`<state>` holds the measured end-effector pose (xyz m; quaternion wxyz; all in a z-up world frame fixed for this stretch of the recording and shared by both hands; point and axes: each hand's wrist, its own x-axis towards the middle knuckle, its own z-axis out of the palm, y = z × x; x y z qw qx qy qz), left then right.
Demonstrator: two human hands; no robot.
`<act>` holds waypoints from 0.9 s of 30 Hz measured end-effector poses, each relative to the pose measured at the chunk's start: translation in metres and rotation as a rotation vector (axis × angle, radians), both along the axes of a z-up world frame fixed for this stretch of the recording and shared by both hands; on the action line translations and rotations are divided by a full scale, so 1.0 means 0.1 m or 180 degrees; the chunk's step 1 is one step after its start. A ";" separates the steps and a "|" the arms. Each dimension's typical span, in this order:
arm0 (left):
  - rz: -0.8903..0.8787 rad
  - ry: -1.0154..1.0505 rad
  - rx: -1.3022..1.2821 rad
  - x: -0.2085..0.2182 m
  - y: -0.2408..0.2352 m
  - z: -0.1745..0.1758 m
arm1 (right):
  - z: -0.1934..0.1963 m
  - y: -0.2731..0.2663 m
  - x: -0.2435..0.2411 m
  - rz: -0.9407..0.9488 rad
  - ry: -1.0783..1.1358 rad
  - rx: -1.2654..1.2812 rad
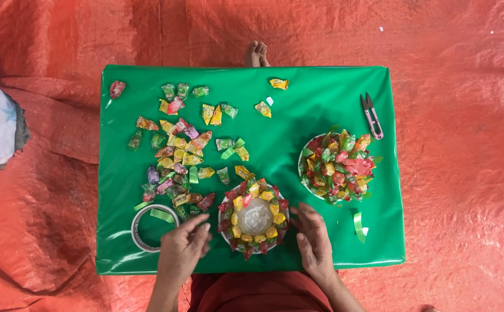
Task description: Assembling a decorative candy tower by sticking individual wrapped candies onto a base using adhesive tape.
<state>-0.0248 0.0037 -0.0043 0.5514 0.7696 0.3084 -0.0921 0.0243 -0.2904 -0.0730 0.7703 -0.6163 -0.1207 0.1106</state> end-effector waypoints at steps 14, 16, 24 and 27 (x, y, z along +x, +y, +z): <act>-0.1593 -0.0715 0.2407 1.02 -0.41 0.33 | 0.02 0.01 -0.05 -0.0396 -0.0596 -0.0529; -0.1725 -0.0496 0.2272 1.02 -0.40 0.39 | 0.01 0.02 -0.05 -0.0393 -0.0668 -0.0476; -0.1436 -0.1241 0.1968 0.89 -0.41 0.35 | 0.01 0.01 -0.04 -0.0310 -0.0747 -0.0407; -0.1398 -0.1501 0.1953 0.86 -0.38 0.33 | -0.03 0.01 -0.05 -0.0332 -0.0743 -0.0332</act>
